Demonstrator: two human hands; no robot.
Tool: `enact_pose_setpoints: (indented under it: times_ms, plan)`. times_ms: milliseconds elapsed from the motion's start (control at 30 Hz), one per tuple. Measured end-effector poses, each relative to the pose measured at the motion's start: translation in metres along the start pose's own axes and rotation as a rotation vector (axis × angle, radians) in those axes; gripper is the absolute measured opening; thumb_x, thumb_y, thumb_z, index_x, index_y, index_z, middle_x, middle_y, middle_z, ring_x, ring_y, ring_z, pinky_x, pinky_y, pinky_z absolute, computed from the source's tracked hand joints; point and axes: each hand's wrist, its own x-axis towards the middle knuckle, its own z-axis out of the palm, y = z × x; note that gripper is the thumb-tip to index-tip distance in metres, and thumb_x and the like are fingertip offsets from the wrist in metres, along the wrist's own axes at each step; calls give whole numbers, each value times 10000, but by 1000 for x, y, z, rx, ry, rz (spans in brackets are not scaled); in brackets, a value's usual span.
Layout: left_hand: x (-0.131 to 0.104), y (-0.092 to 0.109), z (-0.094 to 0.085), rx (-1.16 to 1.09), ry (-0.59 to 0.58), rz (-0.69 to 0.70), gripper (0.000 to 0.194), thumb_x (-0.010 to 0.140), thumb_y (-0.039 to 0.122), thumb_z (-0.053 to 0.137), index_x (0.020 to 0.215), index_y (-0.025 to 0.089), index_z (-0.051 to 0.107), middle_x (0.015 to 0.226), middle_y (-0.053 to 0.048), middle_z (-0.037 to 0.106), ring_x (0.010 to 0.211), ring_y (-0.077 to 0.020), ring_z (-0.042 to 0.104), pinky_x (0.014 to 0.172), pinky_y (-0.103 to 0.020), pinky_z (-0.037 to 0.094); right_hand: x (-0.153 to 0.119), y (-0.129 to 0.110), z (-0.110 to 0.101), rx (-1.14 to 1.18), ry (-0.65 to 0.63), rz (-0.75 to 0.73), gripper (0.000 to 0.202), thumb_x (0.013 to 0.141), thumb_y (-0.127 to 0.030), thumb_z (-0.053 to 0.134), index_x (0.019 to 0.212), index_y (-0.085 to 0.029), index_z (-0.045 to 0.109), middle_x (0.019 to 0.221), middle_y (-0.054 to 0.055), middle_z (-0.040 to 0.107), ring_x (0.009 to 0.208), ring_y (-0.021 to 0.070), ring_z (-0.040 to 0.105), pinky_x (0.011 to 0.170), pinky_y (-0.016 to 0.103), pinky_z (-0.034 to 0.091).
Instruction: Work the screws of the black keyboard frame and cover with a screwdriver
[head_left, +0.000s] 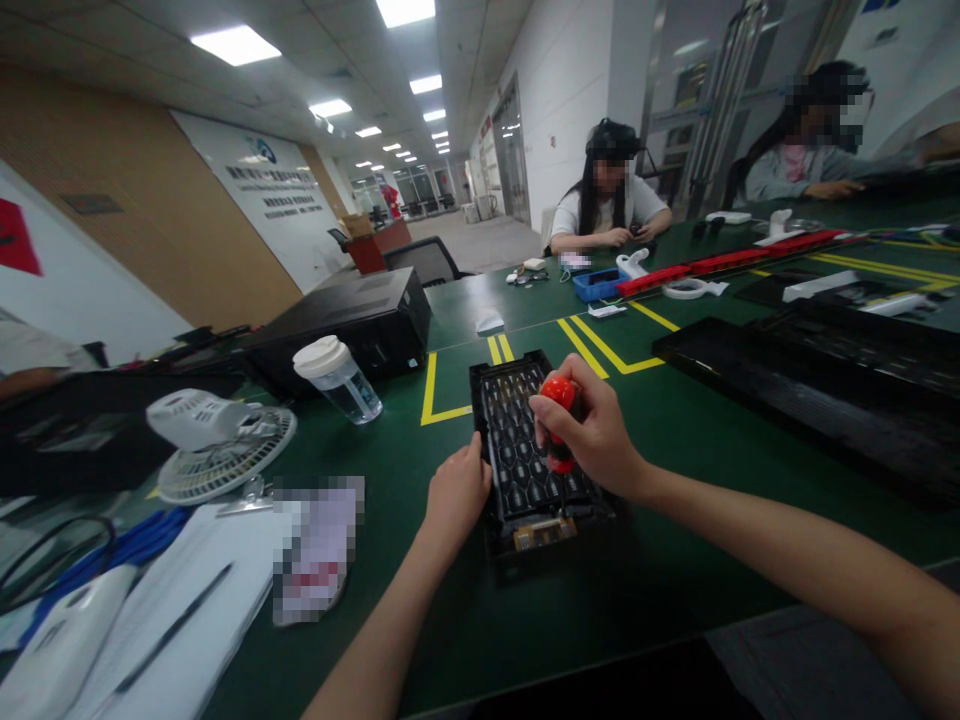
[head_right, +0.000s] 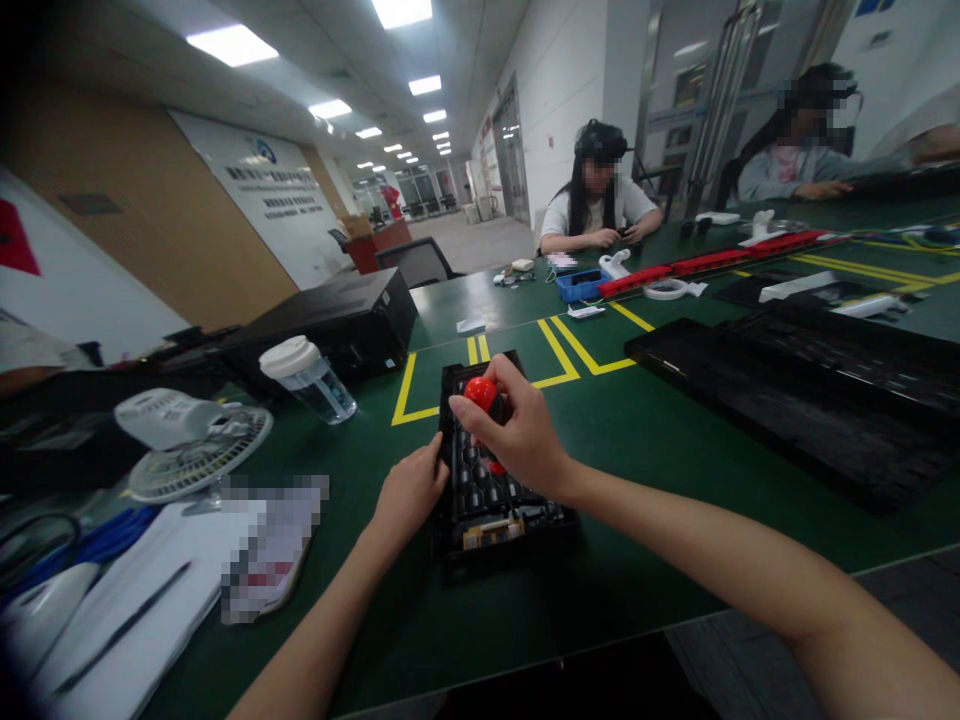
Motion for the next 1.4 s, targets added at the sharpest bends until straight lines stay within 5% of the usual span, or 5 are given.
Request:
enact_pose_setpoints:
  times_ms: [233,533,1200,1400]
  plan:
    - [1,-2,3,2,5,-1,460,878,195,380,1336,157,397,1104,-105,650,916,-189,642,801,-279,478,-2,0,8,-149,155,-2,244,817,-325,603,771,-216,389,557,-75,418,442,56,376,402,185,299]
    - [2,-3,6,19,10,6,460,876,199,385,1333,148,394,1072,-107,656,906,-189,642,793,-273,472,2,5,9,-169,205,13,292,791,-354,625,748,-215,372,539,-85,425,421,57,431,400,180,337]
    - [0,-2,1,-1,23,27,431,888,209,376,1314,158,411,1032,-95,665,873,-197,647,744,-280,479,19,9,-11,418,-490,79,248,790,-163,633,1003,-174,505,719,-41,568,473,68,575,441,194,482]
    - [1,-2,3,17,21,15,450,884,208,371,1326,128,408,1111,-119,647,919,-209,640,779,-302,486,26,12,-13,668,-632,175,311,840,-458,501,928,-161,522,633,-41,530,446,74,510,416,213,452]
